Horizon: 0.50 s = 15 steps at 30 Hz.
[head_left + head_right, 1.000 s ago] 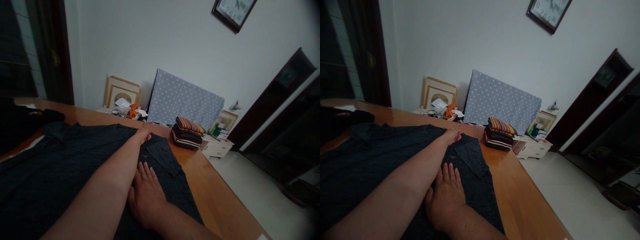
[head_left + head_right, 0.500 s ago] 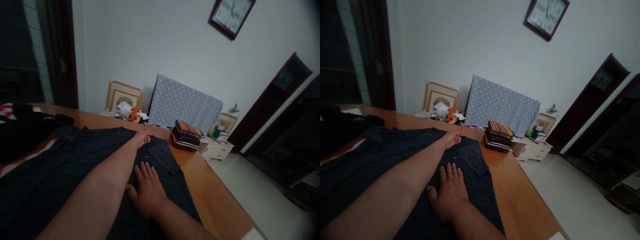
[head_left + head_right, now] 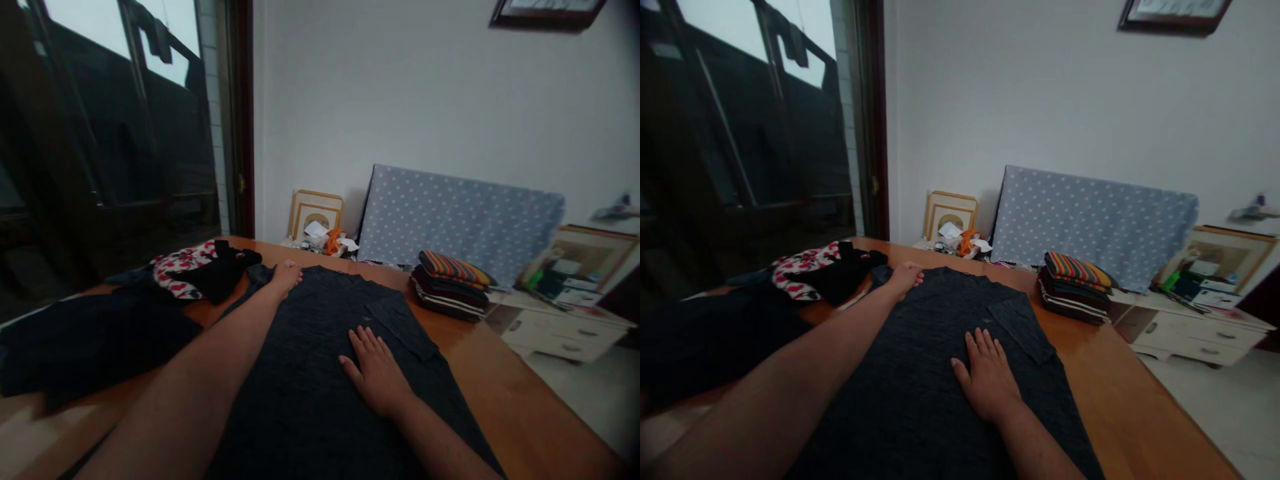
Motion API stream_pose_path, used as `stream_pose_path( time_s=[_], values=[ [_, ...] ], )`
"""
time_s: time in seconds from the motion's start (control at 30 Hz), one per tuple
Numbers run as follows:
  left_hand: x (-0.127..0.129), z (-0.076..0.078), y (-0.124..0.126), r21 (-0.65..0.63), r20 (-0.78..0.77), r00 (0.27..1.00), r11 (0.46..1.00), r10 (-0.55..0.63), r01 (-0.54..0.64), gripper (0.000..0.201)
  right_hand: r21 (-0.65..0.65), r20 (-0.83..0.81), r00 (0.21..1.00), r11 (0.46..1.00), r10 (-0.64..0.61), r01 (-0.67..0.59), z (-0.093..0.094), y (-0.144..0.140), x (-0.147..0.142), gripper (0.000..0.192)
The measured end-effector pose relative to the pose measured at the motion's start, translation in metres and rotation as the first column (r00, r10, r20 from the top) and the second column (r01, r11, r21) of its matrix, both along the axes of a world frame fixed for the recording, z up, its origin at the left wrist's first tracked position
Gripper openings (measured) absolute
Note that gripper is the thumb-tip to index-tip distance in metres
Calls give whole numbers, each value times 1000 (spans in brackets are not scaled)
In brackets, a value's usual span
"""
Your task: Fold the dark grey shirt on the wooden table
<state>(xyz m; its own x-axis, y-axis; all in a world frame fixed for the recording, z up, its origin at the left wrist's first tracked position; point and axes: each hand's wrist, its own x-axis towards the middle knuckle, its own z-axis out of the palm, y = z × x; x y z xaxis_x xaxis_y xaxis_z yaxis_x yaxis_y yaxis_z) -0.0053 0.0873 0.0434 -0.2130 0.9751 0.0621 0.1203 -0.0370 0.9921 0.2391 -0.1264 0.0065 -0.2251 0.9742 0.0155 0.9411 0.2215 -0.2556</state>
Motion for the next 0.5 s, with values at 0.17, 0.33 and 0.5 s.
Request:
stream_pose_path(
  time_s=[0.17,0.33,0.5],
  values=[
    [-85,7,-20,19,-91,983,987,159,-158,10,-9,47,999,1000,-2,2,-6,2,1,80],
    [-143,7,-41,-10,-146,972,983,181,-185,13,-18,78,997,1000,-1,2,-7,2,0,82],
    [-177,4,-64,-87,-157,984,992,80,-94,8,-17,94,996,1000,-6,7,-10,3,0,82]
  ],
)
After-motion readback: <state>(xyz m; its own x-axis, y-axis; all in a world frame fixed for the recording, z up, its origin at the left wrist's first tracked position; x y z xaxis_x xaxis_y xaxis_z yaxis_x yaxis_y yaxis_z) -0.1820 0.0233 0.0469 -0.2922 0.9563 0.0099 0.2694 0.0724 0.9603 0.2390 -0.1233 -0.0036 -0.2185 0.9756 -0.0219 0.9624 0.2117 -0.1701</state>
